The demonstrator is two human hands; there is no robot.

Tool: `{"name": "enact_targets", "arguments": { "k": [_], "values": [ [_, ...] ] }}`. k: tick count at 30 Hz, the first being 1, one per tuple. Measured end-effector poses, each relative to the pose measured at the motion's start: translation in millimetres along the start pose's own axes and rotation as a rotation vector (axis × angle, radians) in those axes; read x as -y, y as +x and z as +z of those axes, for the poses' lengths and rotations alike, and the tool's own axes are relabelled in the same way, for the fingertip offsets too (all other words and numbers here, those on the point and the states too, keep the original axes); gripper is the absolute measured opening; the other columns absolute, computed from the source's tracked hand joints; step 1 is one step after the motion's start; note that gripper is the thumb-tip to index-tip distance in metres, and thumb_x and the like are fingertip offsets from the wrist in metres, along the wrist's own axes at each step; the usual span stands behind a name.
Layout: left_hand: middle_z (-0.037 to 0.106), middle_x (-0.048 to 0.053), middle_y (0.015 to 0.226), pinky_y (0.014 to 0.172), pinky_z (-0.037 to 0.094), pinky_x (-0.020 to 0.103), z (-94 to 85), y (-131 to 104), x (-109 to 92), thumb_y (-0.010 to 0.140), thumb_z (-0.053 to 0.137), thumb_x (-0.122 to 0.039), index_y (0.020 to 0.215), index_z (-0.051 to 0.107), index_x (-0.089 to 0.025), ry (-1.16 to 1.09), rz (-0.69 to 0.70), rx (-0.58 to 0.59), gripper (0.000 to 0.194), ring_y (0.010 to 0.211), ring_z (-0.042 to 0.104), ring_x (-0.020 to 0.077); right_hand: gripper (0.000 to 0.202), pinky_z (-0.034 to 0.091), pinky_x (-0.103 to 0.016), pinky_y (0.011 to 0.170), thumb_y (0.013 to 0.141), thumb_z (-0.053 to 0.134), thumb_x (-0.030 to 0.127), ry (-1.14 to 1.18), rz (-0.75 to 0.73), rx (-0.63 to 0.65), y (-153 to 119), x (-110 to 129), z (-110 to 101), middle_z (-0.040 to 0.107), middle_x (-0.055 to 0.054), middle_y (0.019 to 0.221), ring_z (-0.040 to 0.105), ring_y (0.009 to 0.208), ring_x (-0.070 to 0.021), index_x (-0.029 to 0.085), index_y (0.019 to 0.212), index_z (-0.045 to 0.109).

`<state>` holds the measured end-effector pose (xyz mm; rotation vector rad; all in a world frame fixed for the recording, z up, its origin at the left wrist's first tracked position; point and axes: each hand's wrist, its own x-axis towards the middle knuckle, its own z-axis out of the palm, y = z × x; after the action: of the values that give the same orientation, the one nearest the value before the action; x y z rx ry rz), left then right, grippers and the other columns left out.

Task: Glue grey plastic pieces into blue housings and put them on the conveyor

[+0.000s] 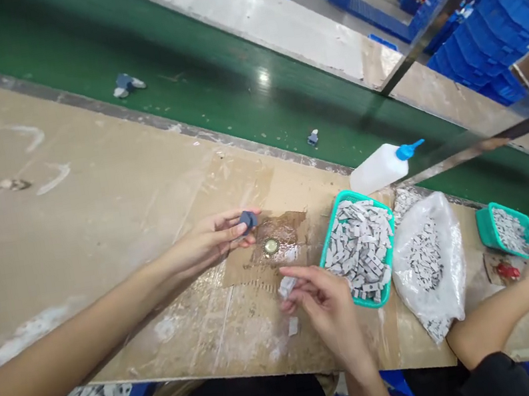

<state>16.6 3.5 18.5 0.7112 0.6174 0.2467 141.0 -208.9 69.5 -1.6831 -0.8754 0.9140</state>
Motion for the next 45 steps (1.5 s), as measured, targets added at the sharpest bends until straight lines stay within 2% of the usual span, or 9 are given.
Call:
{"name": "enact_targets", "arguments": {
  "k": [3,6,9,14,19,25,30,39,45],
  "values": [
    [0.074,0.006,0.089,0.078,0.055,0.027,-7.1,0.6,1.9,0.057,0.092,-0.017,0.094,0.074,-0.014,-0.013,0.023,-0.022,0.041,0.076,0.07,0.015,0.023,0.058,-0.028,0.07,0.093,0.059,0.027,-0.356,-0.15,-0.156,12.2,-10.9,22.7,0.066,-0.004,0.089,0.067,0.078,-0.0152,0.028,0.106,0.077],
    [0.075,0.005,0.083,0.082,0.055,0.028,-14.1,2.8,2.9,0.053,0.092,-0.011,0.093,0.075,-0.012,-0.069,0.057,-0.021,0.044,0.077,0.071,0.0139,0.031,0.059,-0.031,0.075,0.097,0.049,0.026,-0.52,-0.213,-0.291,23.0,-27.9,37.2,0.066,-0.008,0.099,0.067,0.082,-0.0157,0.026,0.117,0.073],
    [0.076,0.006,0.083,0.082,0.056,0.03,-18.8,5.7,2.6,0.051,0.091,-0.007,0.094,0.076,-0.012,-0.12,0.077,-0.012,0.045,0.074,0.071,0.0141,0.034,0.058,-0.032,0.077,0.097,0.052,0.03,-0.616,-0.2,-0.335,29.4,-40.9,44.3,0.071,-0.008,0.096,0.069,0.082,-0.0173,0.021,0.127,0.067],
    [0.077,0.007,0.083,0.086,0.056,0.032,-22.4,8.2,2.9,0.049,0.094,-0.011,0.088,0.076,-0.01,-0.146,0.101,-0.016,0.043,0.075,0.071,0.0148,0.021,0.058,-0.033,0.078,0.093,0.064,0.033,-0.697,-0.325,-0.417,34.7,-45.2,49.8,0.077,-0.008,0.09,0.071,0.081,-0.019,0.018,0.101,0.077],
    [0.076,0.007,0.079,0.083,0.056,0.036,-24.1,6.7,4.3,0.05,0.095,-0.015,0.086,0.074,-0.009,-0.109,0.113,-0.026,0.042,0.073,0.071,0.0165,0.019,0.058,-0.029,0.07,0.093,0.065,0.03,-0.8,-0.406,-0.43,38.6,-41.9,52.2,0.075,-0.006,0.081,0.068,0.07,-0.0151,0.019,0.102,0.078],
    [0.076,0.007,0.08,0.076,0.055,0.03,-23.2,4.6,5.2,0.061,0.09,-0.013,0.089,0.074,-0.01,-0.032,0.128,-0.007,0.032,0.073,0.071,0.0152,0.018,0.057,-0.027,0.065,0.093,0.066,0.029,-0.8,-0.426,-0.39,41.0,-45.6,53.7,0.071,-0.003,0.075,0.065,0.066,-0.013,0.021,0.104,0.078],
    [0.076,0.008,0.084,0.076,0.056,0.031,-22.9,4.3,4.3,0.06,0.089,-0.013,0.085,0.075,-0.011,0.049,0.119,-0.068,0.029,0.075,0.071,0.0164,0.018,0.058,-0.028,0.065,0.093,0.065,0.029,-0.791,-0.406,-0.378,40.4,-45.5,53.8,0.071,-0.003,0.075,0.065,0.066,-0.0129,0.023,0.103,0.078],
    [0.076,0.004,0.072,0.084,0.06,0.035,-11.1,-5.1,6.5,0.052,0.087,-0.006,0.075,0.076,-0.012,0.236,0.155,0.014,0.027,0.072,0.074,0.0187,0.02,0.058,-0.034,0.069,0.088,0.071,0.023,-0.47,-0.365,-0.536,29.7,-23.8,51.4,0.073,-0.003,0.086,0.068,0.078,-0.0172,0.027,0.107,0.077],
    [0.078,0.004,0.078,0.082,0.062,0.035,-2.0,-12.9,16.3,0.055,0.085,-0.01,0.075,0.076,-0.015,0.212,0.121,0.115,0.023,0.079,0.076,0.0221,0.026,0.059,-0.035,0.068,0.088,0.07,0.018,-0.455,-0.44,-0.496,25.8,-18.0,50.7,0.072,-0.002,0.09,0.069,0.078,-0.0168,0.033,0.108,0.076]
  ]
}}
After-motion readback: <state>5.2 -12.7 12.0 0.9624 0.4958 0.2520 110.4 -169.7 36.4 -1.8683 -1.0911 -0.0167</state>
